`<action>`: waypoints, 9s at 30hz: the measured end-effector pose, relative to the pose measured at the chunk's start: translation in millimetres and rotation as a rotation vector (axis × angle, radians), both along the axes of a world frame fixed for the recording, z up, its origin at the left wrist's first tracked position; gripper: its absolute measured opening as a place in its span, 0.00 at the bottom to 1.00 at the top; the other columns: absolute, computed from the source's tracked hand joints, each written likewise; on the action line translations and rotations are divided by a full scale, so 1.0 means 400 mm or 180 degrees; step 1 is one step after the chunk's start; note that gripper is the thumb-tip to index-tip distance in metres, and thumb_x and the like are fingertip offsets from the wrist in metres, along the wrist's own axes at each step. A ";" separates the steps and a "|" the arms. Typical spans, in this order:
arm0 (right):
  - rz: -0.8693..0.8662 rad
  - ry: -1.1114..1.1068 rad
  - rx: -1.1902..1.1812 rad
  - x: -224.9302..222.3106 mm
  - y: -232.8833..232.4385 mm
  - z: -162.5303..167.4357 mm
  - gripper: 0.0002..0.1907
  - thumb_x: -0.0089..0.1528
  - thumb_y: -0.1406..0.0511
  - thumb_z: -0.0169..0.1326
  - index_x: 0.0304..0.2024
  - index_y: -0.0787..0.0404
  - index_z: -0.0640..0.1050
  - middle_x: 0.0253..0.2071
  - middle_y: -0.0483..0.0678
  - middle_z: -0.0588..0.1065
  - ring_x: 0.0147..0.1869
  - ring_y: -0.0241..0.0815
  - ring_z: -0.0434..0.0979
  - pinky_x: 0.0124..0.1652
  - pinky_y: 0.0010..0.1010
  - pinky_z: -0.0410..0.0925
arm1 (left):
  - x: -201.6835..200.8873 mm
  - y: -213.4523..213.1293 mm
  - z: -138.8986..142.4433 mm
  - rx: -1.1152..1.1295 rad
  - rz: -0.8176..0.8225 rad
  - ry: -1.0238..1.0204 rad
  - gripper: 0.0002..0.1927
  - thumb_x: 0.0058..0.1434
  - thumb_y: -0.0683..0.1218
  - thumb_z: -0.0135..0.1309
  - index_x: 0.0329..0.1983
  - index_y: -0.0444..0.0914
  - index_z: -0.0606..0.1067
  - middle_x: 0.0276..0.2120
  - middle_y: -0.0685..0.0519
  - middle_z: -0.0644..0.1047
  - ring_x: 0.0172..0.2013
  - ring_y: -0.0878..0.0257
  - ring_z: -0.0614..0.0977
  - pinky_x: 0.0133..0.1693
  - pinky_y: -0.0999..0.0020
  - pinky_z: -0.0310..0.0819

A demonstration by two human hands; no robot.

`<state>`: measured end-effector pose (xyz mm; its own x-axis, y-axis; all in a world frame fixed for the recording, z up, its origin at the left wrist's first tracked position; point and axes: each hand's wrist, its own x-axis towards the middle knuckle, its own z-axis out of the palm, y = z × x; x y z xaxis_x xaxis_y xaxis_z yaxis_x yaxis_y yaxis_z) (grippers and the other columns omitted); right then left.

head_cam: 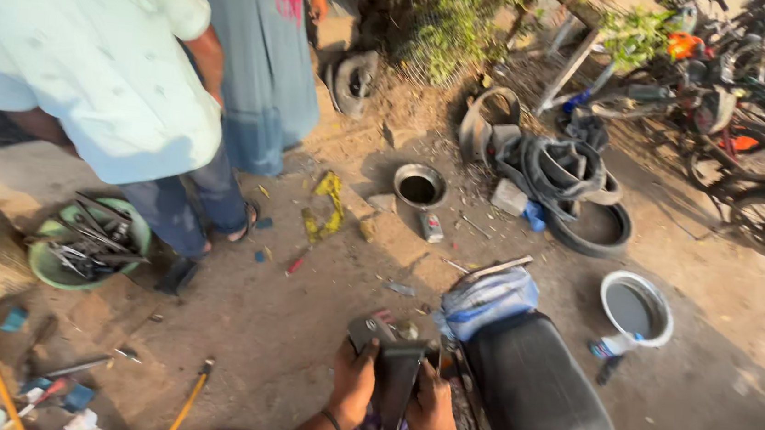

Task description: The person picks up a black plastic motorcycle side cover, wipes it repeatedly with a blue cloth, scrapes its inner surface with a small hand tool, and pours liquid from a plastic bottle over the part while continuing to wipe it over the motorcycle seat.

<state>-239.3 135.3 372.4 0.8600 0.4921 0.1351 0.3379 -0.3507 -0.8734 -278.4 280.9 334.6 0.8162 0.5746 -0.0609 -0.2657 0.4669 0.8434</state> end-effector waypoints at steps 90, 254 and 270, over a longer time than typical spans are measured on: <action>0.0941 0.1271 0.0634 0.012 0.043 -0.081 0.30 0.56 0.81 0.47 0.61 0.63 0.72 0.41 0.46 0.77 0.42 0.32 0.75 0.40 0.25 0.72 | 0.049 0.098 -0.123 -0.0842 -0.0193 0.0133 0.16 0.66 0.40 0.46 0.53 0.27 0.75 0.49 0.46 0.82 0.48 0.59 0.84 0.52 0.66 0.78; 0.0849 -0.1177 0.0559 0.008 0.192 0.150 0.05 0.58 0.69 0.58 0.35 0.66 0.78 0.34 0.51 0.78 0.33 0.44 0.77 0.36 0.36 0.69 | -0.060 0.347 0.138 -0.2068 -0.0910 -0.0493 0.30 0.70 0.64 0.47 0.61 0.37 0.73 0.51 0.47 0.80 0.50 0.55 0.81 0.51 0.58 0.78; 0.0487 -0.1400 0.0019 0.071 0.310 0.304 0.23 0.61 0.72 0.59 0.60 0.71 0.77 0.40 0.63 0.73 0.44 0.53 0.76 0.47 0.35 0.70 | -0.109 0.374 0.154 -0.2465 -0.1145 -0.0437 0.32 0.71 0.61 0.45 0.68 0.34 0.67 0.60 0.45 0.76 0.58 0.53 0.79 0.62 0.53 0.72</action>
<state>-210.8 259.4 494.0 0.6380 0.6069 0.4738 0.7240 -0.2635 -0.6374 -322.1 430.4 396.3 0.9693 0.1171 -0.2161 -0.0675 0.9722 0.2241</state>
